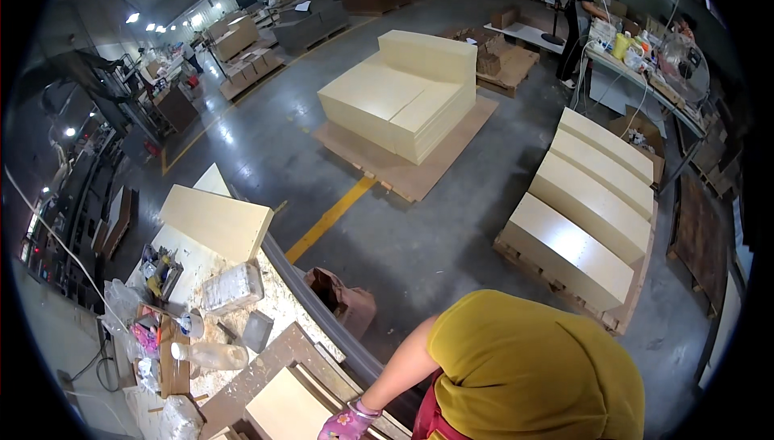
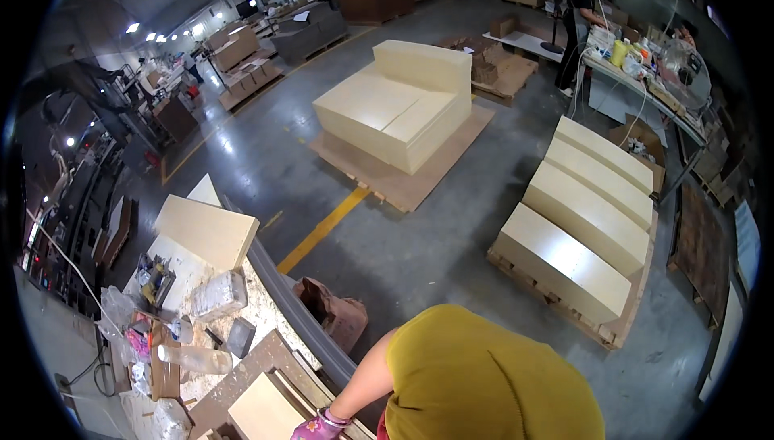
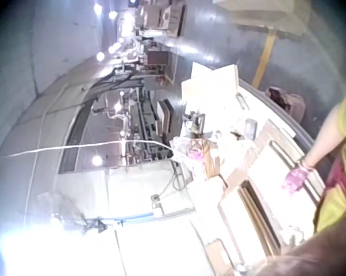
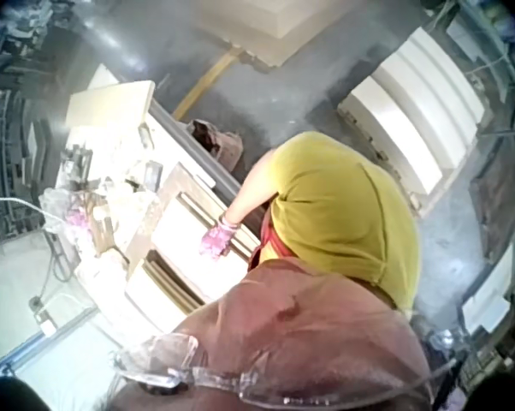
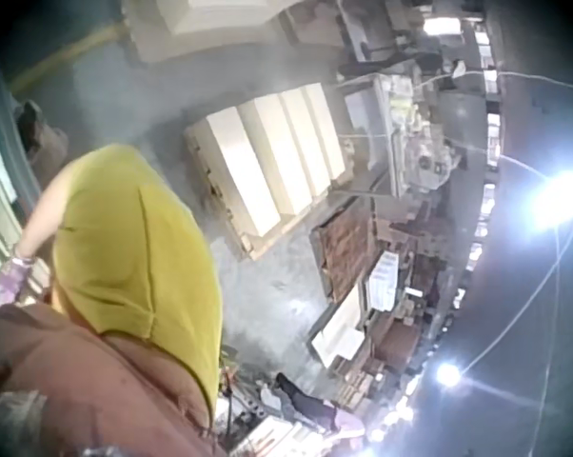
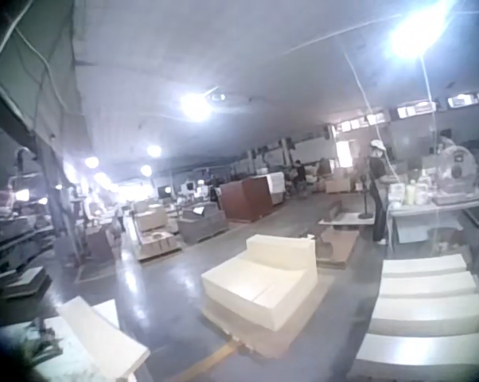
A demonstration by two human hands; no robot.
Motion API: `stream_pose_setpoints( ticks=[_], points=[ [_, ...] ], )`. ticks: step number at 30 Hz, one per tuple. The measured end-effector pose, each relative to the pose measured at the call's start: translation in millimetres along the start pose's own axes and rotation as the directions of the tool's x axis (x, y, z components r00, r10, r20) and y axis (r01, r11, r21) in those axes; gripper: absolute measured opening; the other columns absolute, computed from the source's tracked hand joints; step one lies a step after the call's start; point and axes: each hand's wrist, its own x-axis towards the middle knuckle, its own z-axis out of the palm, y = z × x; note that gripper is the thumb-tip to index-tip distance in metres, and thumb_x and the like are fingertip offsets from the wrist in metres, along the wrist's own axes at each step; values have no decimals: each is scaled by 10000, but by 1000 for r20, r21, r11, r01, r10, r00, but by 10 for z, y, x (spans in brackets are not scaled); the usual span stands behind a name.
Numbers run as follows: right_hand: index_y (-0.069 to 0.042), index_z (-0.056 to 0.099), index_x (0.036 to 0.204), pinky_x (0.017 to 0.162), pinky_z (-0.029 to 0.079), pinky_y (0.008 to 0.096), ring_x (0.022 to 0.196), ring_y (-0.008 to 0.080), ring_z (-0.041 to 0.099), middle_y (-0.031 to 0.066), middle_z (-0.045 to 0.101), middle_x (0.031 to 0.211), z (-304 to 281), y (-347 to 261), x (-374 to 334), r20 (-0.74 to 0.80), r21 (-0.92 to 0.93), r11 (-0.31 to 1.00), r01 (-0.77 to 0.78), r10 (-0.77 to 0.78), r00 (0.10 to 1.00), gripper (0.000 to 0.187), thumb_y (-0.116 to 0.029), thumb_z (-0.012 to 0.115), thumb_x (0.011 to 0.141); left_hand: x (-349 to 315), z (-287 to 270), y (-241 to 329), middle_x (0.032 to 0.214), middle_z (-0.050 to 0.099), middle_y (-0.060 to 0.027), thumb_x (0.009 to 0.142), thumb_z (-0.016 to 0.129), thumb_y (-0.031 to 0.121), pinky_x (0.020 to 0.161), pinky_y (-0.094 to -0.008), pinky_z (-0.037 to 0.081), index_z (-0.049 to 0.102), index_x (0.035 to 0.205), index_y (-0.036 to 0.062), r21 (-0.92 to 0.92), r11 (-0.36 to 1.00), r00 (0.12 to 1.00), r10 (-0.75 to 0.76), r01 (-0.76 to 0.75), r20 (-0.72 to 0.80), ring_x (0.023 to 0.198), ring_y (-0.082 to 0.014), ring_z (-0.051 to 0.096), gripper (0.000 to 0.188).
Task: The person wipes the surface of light-colored wooden boards with a white cloth and a small sponge. They repeatedly dip the sponge into a container of liquid and apply it to the wood, then wipe the area with the cloth. The person works on multiple boards stacked on a workbench in a workshop.
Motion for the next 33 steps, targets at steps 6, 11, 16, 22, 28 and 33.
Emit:
stream_pose_setpoints(
  ticks=[6, 11, 16, 22, 28, 33],
  points=[
    [-84, 381, 1293, 795, 481, 358, 1040, 293, 513, 196, 464, 1191, 206, 99, -57, -35, -25, 1000, 14, -15, 999, 396, -133, 444, 905, 8, 221, 67, 1393, 451, -215, 885, 618, 392, 1066, -402, 342, 384, 1413, 12, -18, 999, 999, 30, -30, 26, 1279, -348, 425, 691],
    [-82, 409, 1241, 749, 477, 350, 975, 273, 522, 176, 483, 1126, 320, 87, -143, -53, -51, 997, 57, -59, 997, 368, -148, 481, 885, -95, 288, 85, 1385, 460, -214, 880, 625, 374, 1062, -397, 347, 383, 1414, 11, -6, 1000, 999, 16, -16, 37, 1273, -340, 432, 690],
    [-79, 438, 1188, 702, 472, 341, 910, 253, 531, 155, 502, 1061, 448, 181, -227, -68, -54, 997, 64, -67, 995, 342, -162, 518, 866, -196, 322, 44, 1377, 468, -213, 875, 633, 357, 1058, -391, 353, 382, 1414, 9, -7, 1000, 999, 0, 1, 44, 1268, -333, 439, 689],
    [-77, 472, 1126, 646, 467, 331, 832, 229, 542, 130, 525, 983, 611, 326, -223, -65, -46, 998, 46, -49, 997, 314, -179, 562, 843, -275, 348, -12, 1367, 478, -212, 870, 641, 336, 1053, -385, 360, 380, 1415, 7, -23, 1000, 999, -14, 15, 51, 1261, -324, 448, 688],
    [-74, 506, 1063, 591, 462, 321, 754, 205, 553, 105, 548, 905, 754, 398, -192, -47, -53, 998, 33, -35, 998, 290, -196, 607, 819, -410, 347, -126, 1358, 488, -211, 864, 649, 315, 1048, -378, 367, 379, 1416, 5, -51, 998, 998, -39, 42, 59, 1255, -315, 456, 688],
    [-71, 535, 1011, 544, 458, 313, 689, 185, 562, 84, 567, 840, 852, 457, -179, -26, -47, 998, 34, -35, 999, 275, -210, 643, 800, -564, 338, -326, 1350, 496, -210, 859, 656, 298, 1044, -373, 373, 378, 1416, 3, -78, 992, 992, -97, 103, 77, 1250, -308, 463, 689]
  ],
)
